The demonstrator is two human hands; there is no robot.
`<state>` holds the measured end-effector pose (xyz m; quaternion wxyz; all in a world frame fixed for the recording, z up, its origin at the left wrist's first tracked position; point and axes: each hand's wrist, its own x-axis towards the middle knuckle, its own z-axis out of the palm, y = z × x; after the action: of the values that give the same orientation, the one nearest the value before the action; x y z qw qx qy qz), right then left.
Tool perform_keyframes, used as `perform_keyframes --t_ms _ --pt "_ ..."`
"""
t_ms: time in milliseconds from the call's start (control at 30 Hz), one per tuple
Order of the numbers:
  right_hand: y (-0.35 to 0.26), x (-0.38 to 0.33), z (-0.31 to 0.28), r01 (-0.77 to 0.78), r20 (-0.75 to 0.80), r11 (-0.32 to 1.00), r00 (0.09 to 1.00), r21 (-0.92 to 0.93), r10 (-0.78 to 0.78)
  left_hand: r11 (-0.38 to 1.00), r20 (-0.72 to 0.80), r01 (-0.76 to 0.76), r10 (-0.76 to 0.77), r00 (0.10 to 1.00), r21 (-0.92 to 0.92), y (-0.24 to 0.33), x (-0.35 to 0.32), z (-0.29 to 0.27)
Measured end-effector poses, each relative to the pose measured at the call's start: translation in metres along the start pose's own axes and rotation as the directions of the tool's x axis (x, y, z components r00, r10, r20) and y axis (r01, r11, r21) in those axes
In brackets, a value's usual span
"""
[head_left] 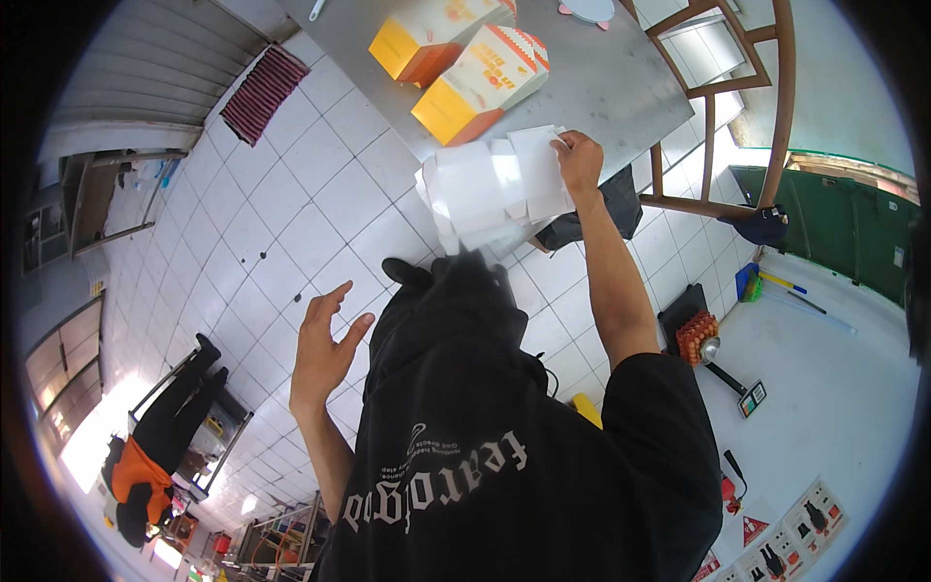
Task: The person folds flat white cardboard pieces into small rectangular boxes and then assembles colorful printed boxes by folding and tucking flaps. The finished boxes are placed on a metal table.
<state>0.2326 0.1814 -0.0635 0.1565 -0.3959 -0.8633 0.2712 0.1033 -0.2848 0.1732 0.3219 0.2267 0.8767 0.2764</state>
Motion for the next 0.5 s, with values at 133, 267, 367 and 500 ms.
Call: perform_keyframes --t_ms 133,267,367,500 --pt "0.006 0.003 0.001 0.14 -0.023 0.989 0.99 -0.05 -0.141 1.0 0.005 0.014 -0.014 1.0 -0.015 0.001 0.0 0.0" --pt "0.004 -0.002 0.0 0.12 0.033 0.978 0.993 -0.169 -0.116 1.0 0.027 0.029 -0.03 0.999 0.004 0.002 0.0 0.0" --pt "-0.005 -0.008 -0.001 0.191 0.051 0.908 0.981 -0.372 -0.186 0.999 0.033 0.034 -0.034 0.999 0.007 0.002 0.001 -0.001" --pt "-0.029 -0.015 0.004 0.255 0.221 0.873 0.959 -0.415 -0.176 0.999 0.033 0.039 -0.04 0.999 0.024 0.005 0.003 -0.001"
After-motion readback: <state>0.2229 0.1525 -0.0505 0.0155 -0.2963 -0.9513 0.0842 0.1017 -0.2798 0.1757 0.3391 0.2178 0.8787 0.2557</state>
